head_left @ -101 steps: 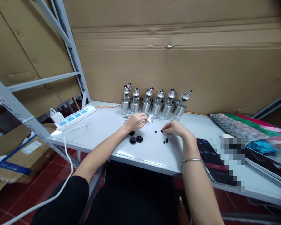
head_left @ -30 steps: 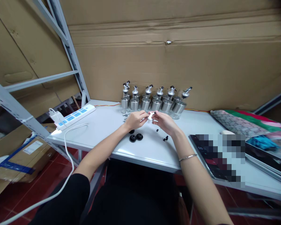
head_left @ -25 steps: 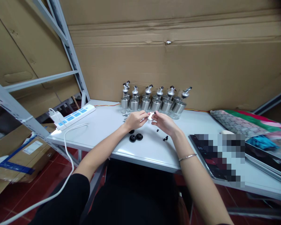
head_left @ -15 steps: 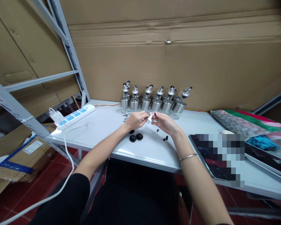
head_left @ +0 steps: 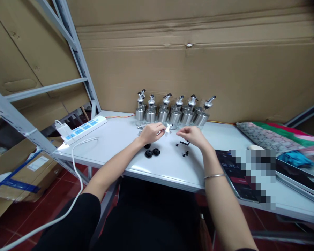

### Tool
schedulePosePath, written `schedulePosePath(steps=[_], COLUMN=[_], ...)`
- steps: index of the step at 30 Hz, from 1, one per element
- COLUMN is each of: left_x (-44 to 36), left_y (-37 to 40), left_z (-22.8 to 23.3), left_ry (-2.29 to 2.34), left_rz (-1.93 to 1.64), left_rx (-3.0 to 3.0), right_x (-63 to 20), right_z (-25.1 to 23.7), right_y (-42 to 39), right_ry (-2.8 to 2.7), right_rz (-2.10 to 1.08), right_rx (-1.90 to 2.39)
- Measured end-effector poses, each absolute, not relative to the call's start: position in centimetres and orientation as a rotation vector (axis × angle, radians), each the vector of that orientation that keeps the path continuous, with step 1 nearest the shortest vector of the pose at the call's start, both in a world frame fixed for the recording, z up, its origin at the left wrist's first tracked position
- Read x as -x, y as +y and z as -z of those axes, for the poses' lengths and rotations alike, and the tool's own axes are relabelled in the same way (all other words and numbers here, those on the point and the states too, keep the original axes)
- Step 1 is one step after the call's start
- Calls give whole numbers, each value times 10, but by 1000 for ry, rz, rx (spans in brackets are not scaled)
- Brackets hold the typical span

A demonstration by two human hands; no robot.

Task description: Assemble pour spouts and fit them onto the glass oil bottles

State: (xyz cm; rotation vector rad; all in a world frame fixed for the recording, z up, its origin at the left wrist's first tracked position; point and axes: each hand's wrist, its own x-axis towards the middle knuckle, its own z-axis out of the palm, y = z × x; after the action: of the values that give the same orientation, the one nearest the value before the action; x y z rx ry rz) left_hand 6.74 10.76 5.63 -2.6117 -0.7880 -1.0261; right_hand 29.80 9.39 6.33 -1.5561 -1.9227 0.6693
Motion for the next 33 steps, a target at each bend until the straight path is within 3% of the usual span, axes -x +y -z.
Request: schedulePosePath(steps=[12, 33], left_x=[-67, -67], left_y=[108, 109], left_z=[-56, -55], left_ry=[-783, -774], left_rz=[1023, 1046], left_rx=[2614, 2600], right_x=[-282, -283], right_z=[-61, -64], right_y=[86, 83], right_ry=[-2317, -2348], right_rz=[-586, -633], right_rx=[1999, 2006])
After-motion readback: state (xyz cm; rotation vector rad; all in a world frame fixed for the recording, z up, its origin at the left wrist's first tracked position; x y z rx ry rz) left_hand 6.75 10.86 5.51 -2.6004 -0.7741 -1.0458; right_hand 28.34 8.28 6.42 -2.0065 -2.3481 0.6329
